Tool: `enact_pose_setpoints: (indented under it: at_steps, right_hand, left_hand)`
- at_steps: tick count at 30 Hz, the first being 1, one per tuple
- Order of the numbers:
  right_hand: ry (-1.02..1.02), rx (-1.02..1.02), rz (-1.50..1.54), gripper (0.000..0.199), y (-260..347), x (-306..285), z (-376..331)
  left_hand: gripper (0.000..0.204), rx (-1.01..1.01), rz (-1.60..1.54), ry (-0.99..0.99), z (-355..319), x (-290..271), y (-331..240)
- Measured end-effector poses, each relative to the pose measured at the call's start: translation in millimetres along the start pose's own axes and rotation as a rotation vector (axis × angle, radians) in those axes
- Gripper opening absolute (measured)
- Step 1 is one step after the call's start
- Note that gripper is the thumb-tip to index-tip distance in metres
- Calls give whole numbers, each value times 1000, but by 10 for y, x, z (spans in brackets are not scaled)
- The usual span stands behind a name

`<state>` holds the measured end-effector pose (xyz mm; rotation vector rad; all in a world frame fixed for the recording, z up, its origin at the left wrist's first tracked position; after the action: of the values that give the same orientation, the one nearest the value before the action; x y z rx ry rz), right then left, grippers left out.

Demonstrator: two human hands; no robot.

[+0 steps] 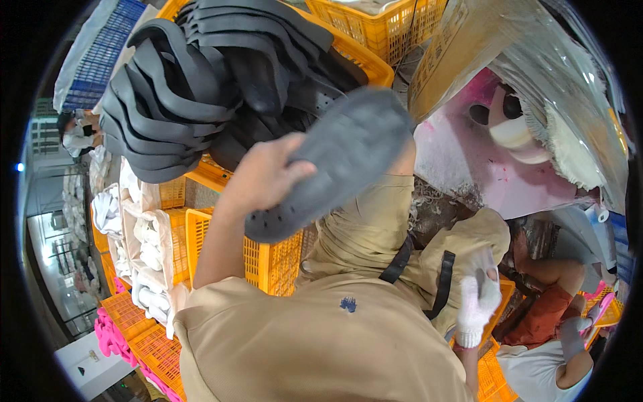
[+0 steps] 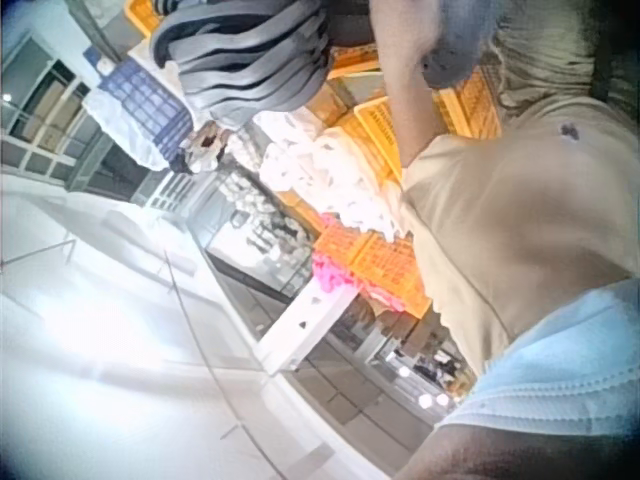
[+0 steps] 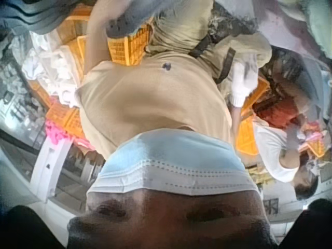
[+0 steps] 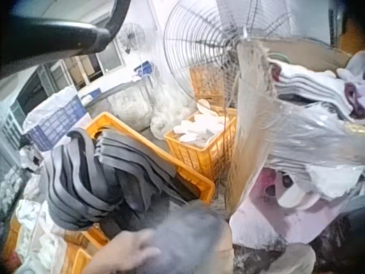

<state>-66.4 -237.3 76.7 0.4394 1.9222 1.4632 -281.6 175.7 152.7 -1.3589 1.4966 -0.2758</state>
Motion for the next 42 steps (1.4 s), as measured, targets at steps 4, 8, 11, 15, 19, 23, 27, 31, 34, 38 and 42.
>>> enact_pose_setpoints:
  at_steps: [4, 8, 11, 15, 19, 23, 27, 31, 34, 38, 42]
  right_hand:
    - [-136, 37, 443, 41, 395, -73, 382]
    - [-477, 143, 148, 27, 629, -677, 158]
    - [-463, 413, 58, 41, 642, -616, -116]
    - [-485, 97, 40, 66, 643, -405, 90]
    - [-472, -249, -240, 40, 507, -752, 1143]
    - [-446, 19, -146, 30, 156, -1096, 2051]
    - [-387, -73, -54, 37, 204, -1024, 2089]
    - [-200, 185, 24, 58, 451, -809, 1392]
    - [-488, -56, -118, 71, 542, -847, 1027]
    - [-643, -14, -244, 65, 221, -1052, 1463]
    - [-479, 233, -37, 55, -119, -1231, 2211]
  left_hand:
    - [56, 285, 449, 497, 345, 1020, -821]
    - [81, 572, 314, -155, 1215, 2131, -1107]
    - [65, -156, -1335, 535, 1660, 3098, -1249]
    - [39, -12, -1480, 543, 2067, 3529, -1947]
    - [39, 84, -1425, 551, 2997, 3157, -2034]
    - [74, 488, 218, -46, 3174, 2335, -1364]
    - [77, 482, 12, 349, 2604, 2359, -954]
    - [68, 402, -937, 571, 2470, 3305, -1350]
    - [63, 290, -1259, 430, 2854, 3823, -1738]
    - [59, 136, -1311, 719, 3319, 3541, -2060]
    - [63, 465, 121, -13, 2832, 2746, -1701]
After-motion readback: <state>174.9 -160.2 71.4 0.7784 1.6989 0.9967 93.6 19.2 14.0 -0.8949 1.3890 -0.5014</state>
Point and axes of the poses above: each hand's wrist, its own z-axis towards the middle knuckle, its own x-axis out of the palm, y = z × x, the point moved 3 cm from there along z, towards the middle knuckle, and after that the axes turned 12 degrees about y, right-handed, at the moved point
